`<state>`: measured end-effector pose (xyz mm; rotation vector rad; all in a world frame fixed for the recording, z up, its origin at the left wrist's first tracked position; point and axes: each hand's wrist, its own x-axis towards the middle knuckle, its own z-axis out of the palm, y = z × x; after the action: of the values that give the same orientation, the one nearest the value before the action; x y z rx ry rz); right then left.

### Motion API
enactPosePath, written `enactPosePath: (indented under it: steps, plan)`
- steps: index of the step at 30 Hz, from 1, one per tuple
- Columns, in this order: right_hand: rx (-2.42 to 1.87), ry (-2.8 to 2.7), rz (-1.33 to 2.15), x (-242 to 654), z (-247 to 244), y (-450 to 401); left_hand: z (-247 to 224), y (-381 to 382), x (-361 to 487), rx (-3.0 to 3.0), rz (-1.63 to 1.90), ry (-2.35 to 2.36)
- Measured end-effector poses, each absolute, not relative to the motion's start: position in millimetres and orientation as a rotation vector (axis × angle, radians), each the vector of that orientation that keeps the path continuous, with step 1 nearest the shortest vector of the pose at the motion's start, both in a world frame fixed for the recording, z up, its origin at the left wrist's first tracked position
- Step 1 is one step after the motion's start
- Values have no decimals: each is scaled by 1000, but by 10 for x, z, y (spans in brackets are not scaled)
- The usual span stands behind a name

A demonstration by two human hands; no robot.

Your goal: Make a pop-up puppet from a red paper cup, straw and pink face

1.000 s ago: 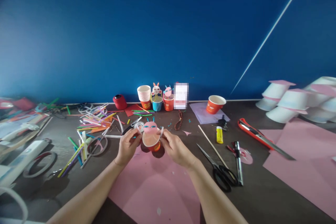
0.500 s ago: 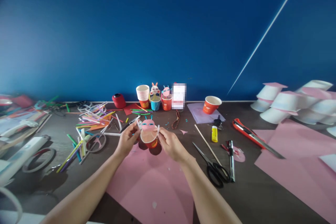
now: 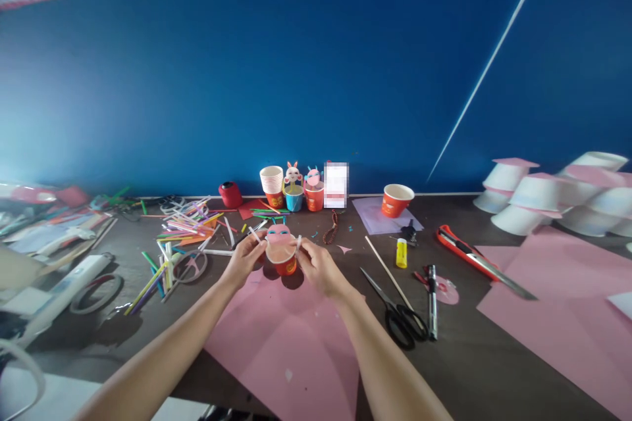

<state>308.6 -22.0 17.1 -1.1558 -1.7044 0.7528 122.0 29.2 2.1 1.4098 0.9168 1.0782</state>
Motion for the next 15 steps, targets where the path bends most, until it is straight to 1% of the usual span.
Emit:
enactPosePath:
  steps: [4, 10, 15]
  plan:
    - [-1187, -1659, 784, 3092, 136, -201, 73, 335, 1243, 1549, 1030, 898]
    - [-1136, -1564, 924, 3120, 87, -166, 117, 494, 1268, 1737, 914, 905]
    - [-1121, -1577, 874, 3139, 73, -147, 184, 575, 1264, 1859, 809, 789]
